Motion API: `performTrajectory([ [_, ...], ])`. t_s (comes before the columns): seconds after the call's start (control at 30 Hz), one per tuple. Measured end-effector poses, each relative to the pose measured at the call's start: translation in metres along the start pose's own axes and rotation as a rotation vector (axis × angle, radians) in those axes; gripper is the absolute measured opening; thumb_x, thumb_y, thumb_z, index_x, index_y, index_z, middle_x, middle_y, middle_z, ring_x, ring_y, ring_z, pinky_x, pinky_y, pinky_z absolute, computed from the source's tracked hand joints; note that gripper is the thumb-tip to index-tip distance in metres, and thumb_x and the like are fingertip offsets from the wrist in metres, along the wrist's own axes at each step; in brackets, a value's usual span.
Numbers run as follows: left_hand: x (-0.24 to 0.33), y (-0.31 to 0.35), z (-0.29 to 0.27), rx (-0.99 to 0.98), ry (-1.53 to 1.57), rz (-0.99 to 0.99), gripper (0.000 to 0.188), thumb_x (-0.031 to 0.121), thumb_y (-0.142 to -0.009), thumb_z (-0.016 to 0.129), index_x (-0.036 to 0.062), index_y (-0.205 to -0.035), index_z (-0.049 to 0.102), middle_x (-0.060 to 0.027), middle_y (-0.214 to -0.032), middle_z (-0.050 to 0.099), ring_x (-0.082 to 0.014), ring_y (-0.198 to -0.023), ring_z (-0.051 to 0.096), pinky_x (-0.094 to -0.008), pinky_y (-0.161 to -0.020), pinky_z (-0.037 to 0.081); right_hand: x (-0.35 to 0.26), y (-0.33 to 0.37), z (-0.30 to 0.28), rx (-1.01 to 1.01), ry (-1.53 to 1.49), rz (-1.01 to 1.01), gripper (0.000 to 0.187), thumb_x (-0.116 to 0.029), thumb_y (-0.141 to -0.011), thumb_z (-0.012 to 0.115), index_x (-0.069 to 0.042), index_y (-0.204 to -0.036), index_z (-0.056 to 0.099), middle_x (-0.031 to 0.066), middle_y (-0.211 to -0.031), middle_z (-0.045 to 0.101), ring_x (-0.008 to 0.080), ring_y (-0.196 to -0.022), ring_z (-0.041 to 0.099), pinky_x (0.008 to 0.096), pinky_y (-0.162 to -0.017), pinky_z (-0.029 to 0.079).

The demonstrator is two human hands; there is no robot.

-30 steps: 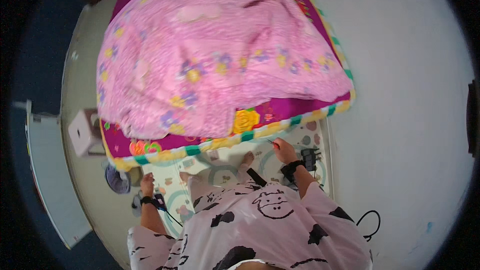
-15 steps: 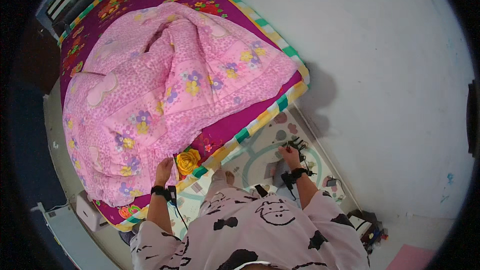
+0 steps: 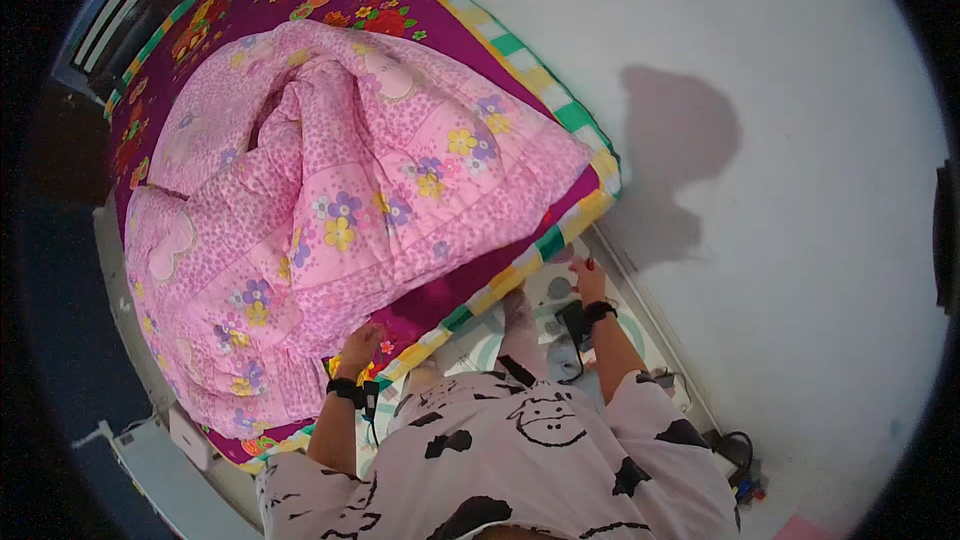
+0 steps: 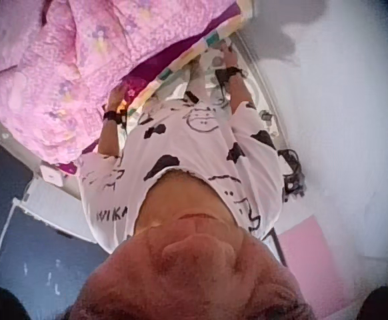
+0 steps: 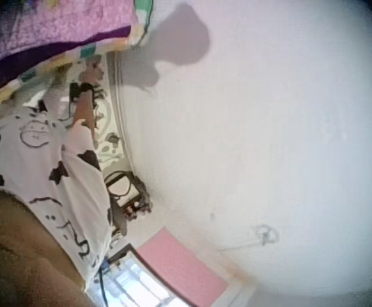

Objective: The person uses a small sewing tool to repair or adjust the edge of a pink floral blanket.

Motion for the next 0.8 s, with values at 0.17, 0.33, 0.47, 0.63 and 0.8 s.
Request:
performTrajectory([
  [0.17,0.069,-0.023,0.041,0.122,0.030,-0.119,0.028,0.025,-0.083,0.054,0.0056,-0.103,0.061,-0.0132,-0.096,0.063,-0.0238,-0.094,0.060,-0.0331,-0.081,0.046,-0.061,-0.116,0.027,-0.075,0.008,-0.045,0.035,-0.033,-0.076,0.065,-0.004,-0.091,0.054,0.0060,-0.076,0.056,0.0168,-0.061,0.054,0.0315,-0.043,0.044],
  [0.33,0.123,-0.040,0.100,0.000,-0.021,-0.115,0.031,0.025,-0.084,0.054,0.0066,-0.108,0.058,-0.0124,-0.099,0.063,-0.0240,-0.094,0.060,-0.0334,-0.082,0.045,-0.056,-0.241,0.046,0.008,0.126,-0.005,0.068,-0.043,-0.068,0.070,0.005,-0.111,0.047,0.0174,-0.099,0.057,0.0285,-0.084,0.058,0.0369,-0.069,0.050],
  [0.47,0.177,-0.047,0.114,-0.047,-0.045,-0.113,0.030,0.023,-0.085,0.053,0.0053,-0.108,0.058,-0.0126,-0.099,0.063,-0.0230,-0.093,0.060,-0.0328,-0.082,0.046,-0.060,-0.275,0.073,0.121,0.042,-0.110,0.084,-0.048,-0.064,0.071,0.008,-0.119,0.041,0.0231,-0.117,0.050,0.0337,-0.105,0.051,0.0374,-0.090,0.040],
  [0.63,0.205,-0.089,0.125,-0.023,0.018,-0.044,0.029,0.021,-0.086,0.052,0.0033,-0.108,0.058,-0.0131,-0.100,0.063,-0.0218,-0.094,0.060,-0.0318,-0.083,0.045,-0.055,-0.297,0.068,0.132,0.111,-0.045,0.091,-0.052,-0.061,0.072,0.010,-0.120,0.041,0.0230,-0.123,0.045,0.0327,-0.112,0.045,0.0378,-0.094,0.035],
  [0.8,0.232,-0.153,0.130,-0.083,0.166,0.008,0.028,0.019,-0.086,0.053,0.0032,-0.109,0.058,-0.0127,-0.104,0.061,-0.0182,-0.097,0.057,-0.0299,-0.084,0.044,-0.102,-0.254,0.055,-0.101,0.012,0.129,0.073,-0.042,-0.063,0.075,0.009,-0.109,0.050,0.0173,-0.113,0.053,0.0254,-0.102,0.049,0.0345,-0.090,0.037],
])
Point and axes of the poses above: each hand's wrist, its own y-axis away from the middle knuckle, its own z-axis out of the palm, x = y × z, the point moved 1 cm from there along -y, towards the middle knuckle
